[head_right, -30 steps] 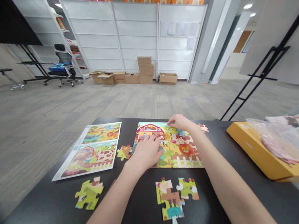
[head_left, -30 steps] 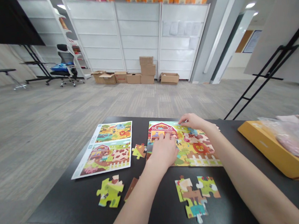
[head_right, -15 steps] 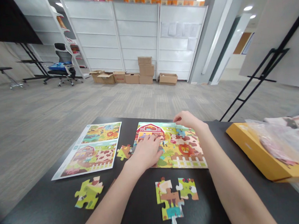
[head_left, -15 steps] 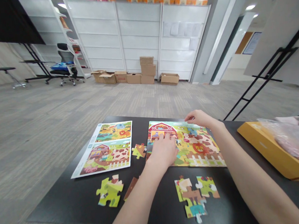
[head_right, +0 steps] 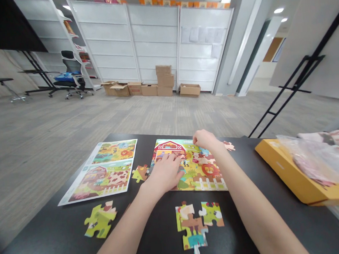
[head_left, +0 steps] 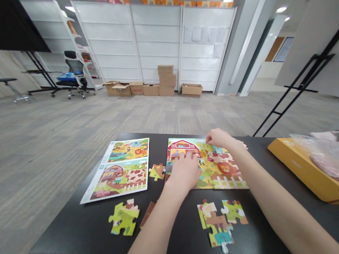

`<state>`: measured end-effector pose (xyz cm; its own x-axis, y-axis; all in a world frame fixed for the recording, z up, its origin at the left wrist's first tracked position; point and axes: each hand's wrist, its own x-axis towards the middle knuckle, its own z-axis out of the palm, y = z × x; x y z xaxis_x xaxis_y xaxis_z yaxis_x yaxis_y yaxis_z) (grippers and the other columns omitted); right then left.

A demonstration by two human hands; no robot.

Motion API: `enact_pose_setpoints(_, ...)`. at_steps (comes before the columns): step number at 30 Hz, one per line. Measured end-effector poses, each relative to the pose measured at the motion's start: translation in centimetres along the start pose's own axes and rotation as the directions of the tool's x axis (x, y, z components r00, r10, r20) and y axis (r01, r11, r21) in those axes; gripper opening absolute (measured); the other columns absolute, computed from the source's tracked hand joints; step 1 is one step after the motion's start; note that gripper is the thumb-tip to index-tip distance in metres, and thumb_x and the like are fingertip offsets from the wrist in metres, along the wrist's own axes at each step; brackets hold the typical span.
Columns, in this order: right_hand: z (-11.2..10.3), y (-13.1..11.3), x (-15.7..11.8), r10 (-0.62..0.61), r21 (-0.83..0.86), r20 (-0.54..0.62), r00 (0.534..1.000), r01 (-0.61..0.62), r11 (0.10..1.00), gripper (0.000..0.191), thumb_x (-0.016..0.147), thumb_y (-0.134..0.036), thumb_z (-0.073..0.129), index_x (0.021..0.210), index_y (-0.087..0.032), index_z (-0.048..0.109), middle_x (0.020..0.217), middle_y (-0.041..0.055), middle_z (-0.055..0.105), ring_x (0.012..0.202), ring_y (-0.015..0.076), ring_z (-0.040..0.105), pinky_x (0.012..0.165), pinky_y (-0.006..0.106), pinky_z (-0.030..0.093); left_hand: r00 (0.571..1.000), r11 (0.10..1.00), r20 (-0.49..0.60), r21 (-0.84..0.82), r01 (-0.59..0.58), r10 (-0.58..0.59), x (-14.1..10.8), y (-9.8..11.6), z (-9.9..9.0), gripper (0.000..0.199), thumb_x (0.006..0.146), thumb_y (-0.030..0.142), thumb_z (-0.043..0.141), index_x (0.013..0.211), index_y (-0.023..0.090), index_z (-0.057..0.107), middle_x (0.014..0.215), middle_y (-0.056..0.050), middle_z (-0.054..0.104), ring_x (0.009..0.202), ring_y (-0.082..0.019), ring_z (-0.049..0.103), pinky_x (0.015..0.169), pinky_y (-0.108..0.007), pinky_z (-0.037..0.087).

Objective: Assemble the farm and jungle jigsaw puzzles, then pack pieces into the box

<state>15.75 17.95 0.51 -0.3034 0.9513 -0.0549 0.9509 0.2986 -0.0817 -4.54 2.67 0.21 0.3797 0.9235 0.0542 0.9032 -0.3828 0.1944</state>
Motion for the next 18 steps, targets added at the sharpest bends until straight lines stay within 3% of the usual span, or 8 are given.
enact_pose_setpoints(4, -0.1, -0.1, -0.2, 0.016, 0.013, -0.001, 1.0, -0.016, 1.0, 0.018, 0.07, -0.011, 0.071, 0.08, -0.023, 0.082, 0.083, 0.0049, 0.079, 0.076, 0.0188, 0.072, 0.065, 0.023, 0.049, 1.0, 1.0, 0.004, 0.003, -0.006, 0.006, 0.0, 0.0, 0.1, 0.04, 0.091, 0.036, 0.058, 0.125, 0.015, 0.06, 0.136, -0.017, 0.058, 0.126, -0.035, 0.052, 0.099, -0.049, 0.051)
enact_pose_setpoints(8, -1.0, 1.4, -0.6, -0.012, 0.14, -0.034, 0.999, 0.016, 0.99, 0.015, 0.075, -0.016, 0.07, 0.083, -0.021, 0.082, 0.083, 0.0039, 0.079, 0.079, 0.0174, 0.072, 0.066, 0.021, 0.05, 1.0, 1.0, 0.004, 0.008, -0.007, 0.007, 0.0, 0.0, 0.1, 0.041, 0.091, 0.037, 0.058, 0.126, 0.015, 0.06, 0.134, -0.017, 0.059, 0.125, -0.035, 0.053, 0.098, -0.049, 0.052)
enact_pose_setpoints(13, -3.7, 2.7, -1.4, 0.029, 0.195, -0.152, 0.988, 0.001, 0.981, 0.014, 0.077, -0.019, 0.068, 0.083, -0.018, 0.081, 0.08, 0.0049, 0.079, 0.076, 0.0185, 0.072, 0.066, 0.023, 0.05, 1.0, 1.0, -0.011, 0.012, -0.022, 0.022, -0.1, -0.2, 0.2, 0.042, 0.09, 0.036, 0.058, 0.126, 0.014, 0.061, 0.13, -0.017, 0.061, 0.123, -0.035, 0.054, 0.097, -0.049, 0.052)
enact_pose_setpoints(18, -7.0, 0.4, -4.1, -0.013, 0.15, -0.306, 0.952, 0.062, 0.987, 0.015, 0.08, -0.029, 0.069, 0.083, -0.02, 0.08, 0.077, 0.0036, 0.078, 0.073, 0.0188, 0.07, 0.067, 0.025, 0.05, 0.998, 0.998, -0.01, -0.029, -0.062, 0.062, -0.2, -0.7, -0.1, 0.04, 0.091, 0.036, 0.056, 0.125, 0.015, 0.062, 0.135, -0.015, 0.059, 0.125, -0.034, 0.054, 0.101, -0.047, 0.05)
